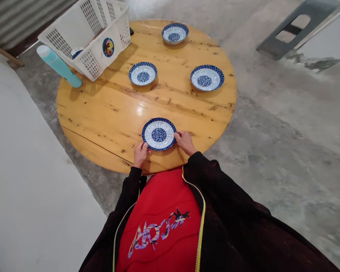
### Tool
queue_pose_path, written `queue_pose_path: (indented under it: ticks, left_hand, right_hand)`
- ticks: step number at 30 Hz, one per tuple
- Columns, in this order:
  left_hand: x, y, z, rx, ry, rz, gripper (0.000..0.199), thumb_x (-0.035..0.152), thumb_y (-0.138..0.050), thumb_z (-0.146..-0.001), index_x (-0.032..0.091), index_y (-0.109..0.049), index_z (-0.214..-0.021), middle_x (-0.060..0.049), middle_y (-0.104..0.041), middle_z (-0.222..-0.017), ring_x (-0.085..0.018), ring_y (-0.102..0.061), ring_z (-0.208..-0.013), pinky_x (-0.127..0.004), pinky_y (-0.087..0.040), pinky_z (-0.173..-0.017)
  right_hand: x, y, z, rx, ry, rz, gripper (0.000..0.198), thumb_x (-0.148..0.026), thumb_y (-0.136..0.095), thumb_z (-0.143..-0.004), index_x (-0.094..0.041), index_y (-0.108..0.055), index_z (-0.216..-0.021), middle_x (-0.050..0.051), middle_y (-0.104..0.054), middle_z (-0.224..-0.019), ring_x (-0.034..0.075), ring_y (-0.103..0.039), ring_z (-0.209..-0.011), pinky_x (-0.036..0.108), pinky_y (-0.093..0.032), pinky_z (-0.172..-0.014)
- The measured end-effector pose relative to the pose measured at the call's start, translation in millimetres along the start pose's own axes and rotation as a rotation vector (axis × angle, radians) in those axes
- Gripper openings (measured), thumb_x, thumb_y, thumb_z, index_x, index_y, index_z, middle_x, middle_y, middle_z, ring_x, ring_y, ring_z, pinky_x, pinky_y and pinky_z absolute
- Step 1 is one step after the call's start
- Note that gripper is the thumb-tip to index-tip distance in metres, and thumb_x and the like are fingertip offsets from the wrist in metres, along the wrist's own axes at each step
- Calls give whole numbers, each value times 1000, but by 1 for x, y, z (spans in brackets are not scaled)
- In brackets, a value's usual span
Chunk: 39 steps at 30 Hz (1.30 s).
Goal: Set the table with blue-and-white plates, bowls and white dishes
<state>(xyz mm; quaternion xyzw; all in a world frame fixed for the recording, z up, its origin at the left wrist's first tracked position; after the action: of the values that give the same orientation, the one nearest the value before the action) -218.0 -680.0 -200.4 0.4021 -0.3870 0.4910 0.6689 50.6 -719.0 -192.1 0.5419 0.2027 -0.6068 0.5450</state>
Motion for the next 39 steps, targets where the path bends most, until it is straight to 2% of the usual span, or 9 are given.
queue_pose_path:
  ticks: [9, 15, 19, 22, 25, 28, 31, 35, 39]
  left_hand:
    - [-9, 35, -3, 126, 36, 177, 15, 27, -56, -97, 15, -65, -91, -2, -68, -76, -11, -68, -65, -22, -58, -65]
    - [6, 10, -6, 33, 6, 47, 18, 25, -55, -97, 17, -64, -84, 0, -65, -68, -14, -68, -63, -25, -57, -64]
    - [13, 3, -5, 46, -26, -67, 26, 22, -54, -95, 21, -53, -70, 1, -63, -63, -16, -68, -60, -25, -52, -61]
    - [14, 5, -1, 53, -25, -98, 27, 24, -55, -94, 22, -52, -68, 2, -61, -60, -15, -67, -59, -23, -51, -60]
    - [9, 12, 0, 80, 30, -79, 20, 28, -54, -94, 20, -62, -78, 1, -64, -63, -16, -68, -61, -25, -55, -63]
    - [13, 24, -8, 144, 33, -39, 19, 29, -51, -94, 19, -67, -88, -1, -67, -67, -17, -68, -63, -26, -56, -63]
    - [24, 41, -20, 213, 11, -17, 19, 27, -50, -93, 19, -67, -89, -1, -68, -71, -16, -68, -64, -25, -54, -62]
    - [43, 66, -38, 276, -16, -29, 19, 30, -53, -92, 19, -68, -89, -3, -70, -75, -15, -68, -67, -25, -53, -64]
    - [56, 78, -50, 310, -13, -64, 20, 32, -55, -90, 19, -70, -92, -3, -71, -78, -16, -69, -68, -26, -53, -65]
  right_hand:
    - [13, 49, 7, 184, -94, -170, 15, -24, -61, -91, -17, -62, -77, 9, -69, -76, 15, -63, -59, 24, -52, -53]
    - [4, 19, 11, 54, -69, -117, 15, -25, -63, -89, -14, -68, -81, 5, -68, -69, 14, -62, -58, 23, -50, -54]
    - [-4, 1, 13, 7, -23, -55, 14, -24, -61, -84, -15, -68, -77, 2, -64, -64, 15, -60, -57, 24, -50, -54]
    - [-6, 0, 16, -24, 2, -25, 19, -30, -60, -83, -16, -66, -73, 1, -63, -62, 16, -60, -56, 25, -50, -53]
    - [-4, 11, 12, -15, -5, -6, 25, -37, -60, -85, -14, -73, -83, 3, -67, -62, 19, -64, -59, 27, -51, -55]
    - [-14, 32, -5, 70, 9, -20, 23, -34, -63, -83, -13, -74, -87, 7, -74, -75, 20, -68, -63, 27, -53, -60]
    - [-46, 35, -34, 64, 48, -40, 16, -26, -64, -84, -14, -73, -88, 7, -75, -81, 17, -69, -63, 24, -52, -58]
    - [-96, 11, -79, -31, 17, -122, 10, -13, -62, -86, -13, -71, -83, 4, -70, -72, 12, -64, -57, 20, -49, -54]
    - [-124, -19, -128, -67, -82, -222, 15, -6, -61, -88, -13, -66, -76, 2, -66, -66, 10, -61, -51, 19, -47, -49]
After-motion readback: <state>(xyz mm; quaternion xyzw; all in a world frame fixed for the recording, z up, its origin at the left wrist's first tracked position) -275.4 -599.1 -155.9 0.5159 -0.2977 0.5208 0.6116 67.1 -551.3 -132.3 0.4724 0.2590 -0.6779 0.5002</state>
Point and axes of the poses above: each hand's wrist, its own z-axis away from the middle knuckle, its own y-axis out of the back of the hand, x = y × z, the point moved 10 cm from there along -z, towards the middle knuckle
